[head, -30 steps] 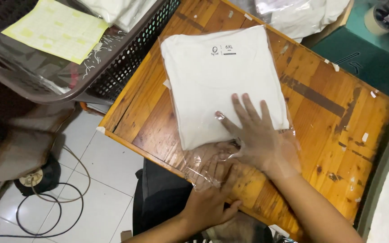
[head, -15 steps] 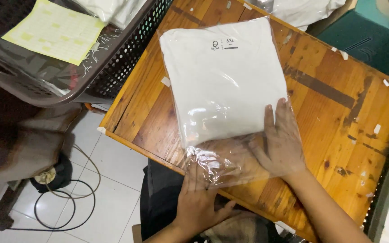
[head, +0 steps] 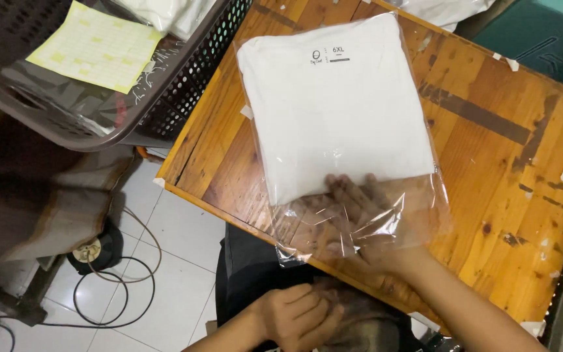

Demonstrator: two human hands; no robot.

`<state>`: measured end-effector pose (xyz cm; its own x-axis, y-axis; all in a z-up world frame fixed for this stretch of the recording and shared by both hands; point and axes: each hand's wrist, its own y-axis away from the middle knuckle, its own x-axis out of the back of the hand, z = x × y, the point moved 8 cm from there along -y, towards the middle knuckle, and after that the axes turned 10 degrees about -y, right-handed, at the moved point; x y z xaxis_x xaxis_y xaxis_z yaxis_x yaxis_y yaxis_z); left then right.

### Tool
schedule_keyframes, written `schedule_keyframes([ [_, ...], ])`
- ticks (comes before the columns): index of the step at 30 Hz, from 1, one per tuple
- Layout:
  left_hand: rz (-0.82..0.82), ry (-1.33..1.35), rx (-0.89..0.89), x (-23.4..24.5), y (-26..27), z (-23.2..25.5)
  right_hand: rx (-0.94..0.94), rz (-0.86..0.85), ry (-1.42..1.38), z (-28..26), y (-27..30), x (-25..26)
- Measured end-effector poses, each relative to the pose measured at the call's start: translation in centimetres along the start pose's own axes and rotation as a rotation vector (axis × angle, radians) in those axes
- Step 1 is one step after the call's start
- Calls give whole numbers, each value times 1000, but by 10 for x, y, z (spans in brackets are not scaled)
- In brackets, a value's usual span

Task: Packaging a white t-shirt into a plastic bag and applying a label using a pen and tape.

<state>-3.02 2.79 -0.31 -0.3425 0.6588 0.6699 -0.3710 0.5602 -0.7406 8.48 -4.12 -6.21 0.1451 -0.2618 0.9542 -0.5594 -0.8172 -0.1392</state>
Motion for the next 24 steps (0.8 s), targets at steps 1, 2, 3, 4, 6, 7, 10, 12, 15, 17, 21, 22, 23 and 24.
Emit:
schedule_keyframes([
  [1,68,34,41,7,0,-6,77,3,6,-5,-2,-3],
  [2,134,72,81,14,1,-12,151,6,12,-10,-3,-6],
  [3,130,75,72,18,-6,-17,145,13,14,-12,-10,-4],
  [4,186,19,179,27,-11,-31,171,23,2,-18,-16,-2],
  [6,235,-30,276,36,-17,-46,189,41,-7,-27,-26,5],
  [7,299,-52,326,42,-15,-53,152,42,-10,-29,-31,9],
  [10,392,-83,439,53,-4,-64,154,50,-49,-33,-37,4],
  [12,420,-87,508,53,5,-69,189,49,-90,-33,-37,-1],
  [15,531,-121,556,56,18,-74,222,164,-130,-32,-33,6],
  [17,524,-145,698,55,27,-83,189,84,136,-29,-31,2],
  [21,583,81,1131,38,61,-115,300,240,319,-28,-28,-17],
  [22,559,280,1256,26,68,-128,291,247,139,-31,-29,-11],
  [23,527,483,1374,13,73,-138,280,252,-42,-33,-30,-6],
  [24,529,482,1375,14,74,-139,282,252,-42,-32,-31,-11],
])
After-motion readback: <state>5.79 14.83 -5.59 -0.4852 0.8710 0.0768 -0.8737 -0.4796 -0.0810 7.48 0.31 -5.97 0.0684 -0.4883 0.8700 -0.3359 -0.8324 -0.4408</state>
